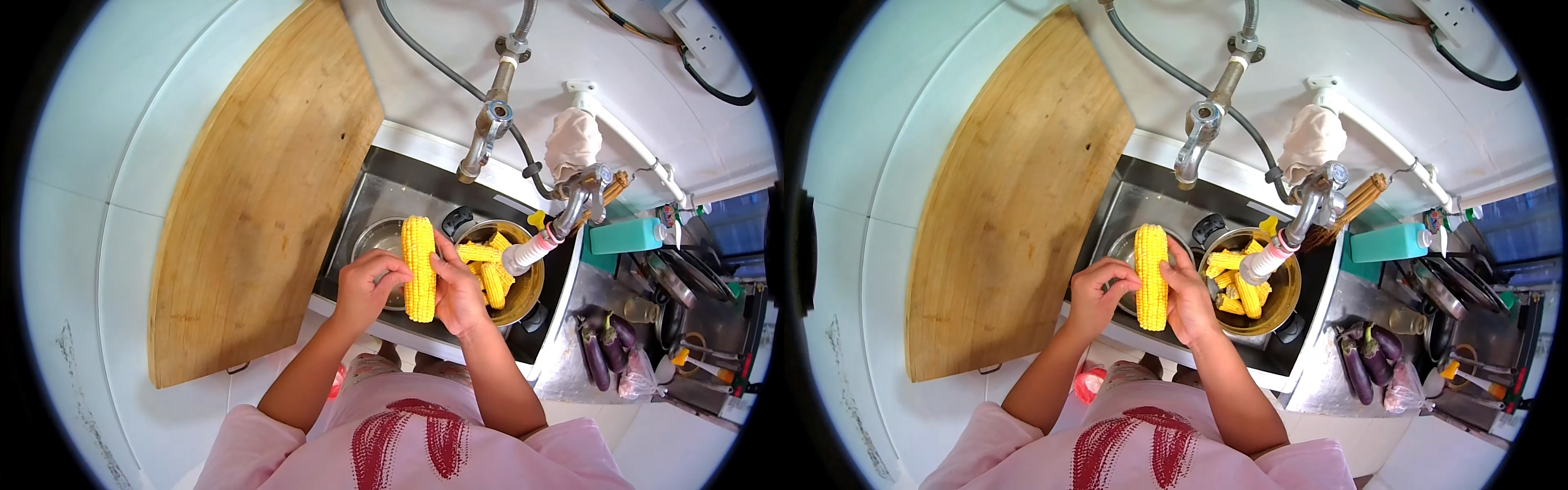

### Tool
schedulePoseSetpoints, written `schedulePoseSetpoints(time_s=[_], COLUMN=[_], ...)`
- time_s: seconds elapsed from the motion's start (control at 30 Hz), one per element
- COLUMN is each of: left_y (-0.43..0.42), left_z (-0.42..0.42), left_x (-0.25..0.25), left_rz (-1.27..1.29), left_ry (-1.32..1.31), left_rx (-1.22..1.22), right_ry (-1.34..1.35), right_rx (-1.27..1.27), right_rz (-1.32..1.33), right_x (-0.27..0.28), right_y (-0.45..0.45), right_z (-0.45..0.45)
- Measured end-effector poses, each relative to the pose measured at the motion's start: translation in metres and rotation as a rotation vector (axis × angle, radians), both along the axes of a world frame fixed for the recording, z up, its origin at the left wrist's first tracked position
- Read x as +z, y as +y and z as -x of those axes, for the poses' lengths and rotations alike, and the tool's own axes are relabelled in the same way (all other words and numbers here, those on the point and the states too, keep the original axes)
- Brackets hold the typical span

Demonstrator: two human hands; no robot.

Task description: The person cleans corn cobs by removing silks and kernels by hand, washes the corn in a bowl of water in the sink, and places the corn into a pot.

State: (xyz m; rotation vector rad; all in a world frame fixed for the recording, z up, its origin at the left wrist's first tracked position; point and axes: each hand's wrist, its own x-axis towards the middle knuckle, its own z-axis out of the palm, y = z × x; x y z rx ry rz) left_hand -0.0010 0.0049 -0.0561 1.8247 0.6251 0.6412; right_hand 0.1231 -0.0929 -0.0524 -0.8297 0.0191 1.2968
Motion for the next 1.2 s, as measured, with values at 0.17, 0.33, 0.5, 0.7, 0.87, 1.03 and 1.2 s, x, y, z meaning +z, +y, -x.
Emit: schedulePoseSetpoints(time_s=[0.17, 0.33, 0.5, 0.7, 0.87, 1.03, 1.2], left_y=[-0.004, -0.012, -0.013, -0.011, -0.013, -0.02, -0.026], left_z=[0.003, -0.002, -0.006, -0.007, 0.001, 0.001, 0.003], left_x=[0.001, 0.009, 0.009, 0.006, 0.017, 0.021, 0.022], left_rz=[0.094, -0.092, 0.005, -0.178, 0.007, 0.061, 0.025], left_ry=[0.009, -0.039, 0.03, 0.129, 0.083, 0.129, 0.217], left_rx=[0.08, 0.123, 0.152, 0.032, 0.111, 0.127, 0.099], right_ry=[0.064, -0.044, -0.089, -0.027, -0.017, -0.069, -0.165], right_rx=[0.04, -0.009, -0.031, -0.032, -0.035, -0.085, -0.128], right_rz=[0.019, 0.027, 0.032, 0.054, 0.029, 0.026, 0.058], right_x=[-0.01, 0.002, 0.003, 0.002, 0.003, -0.004, -0.001], right_y=[-0.003, 0.003, 0.006, 0.004, 0.003, 0.006, 0.009], right_z=[-0.007, -0.005, -0.005, -0.011, -0.014, -0.012, -0.01])
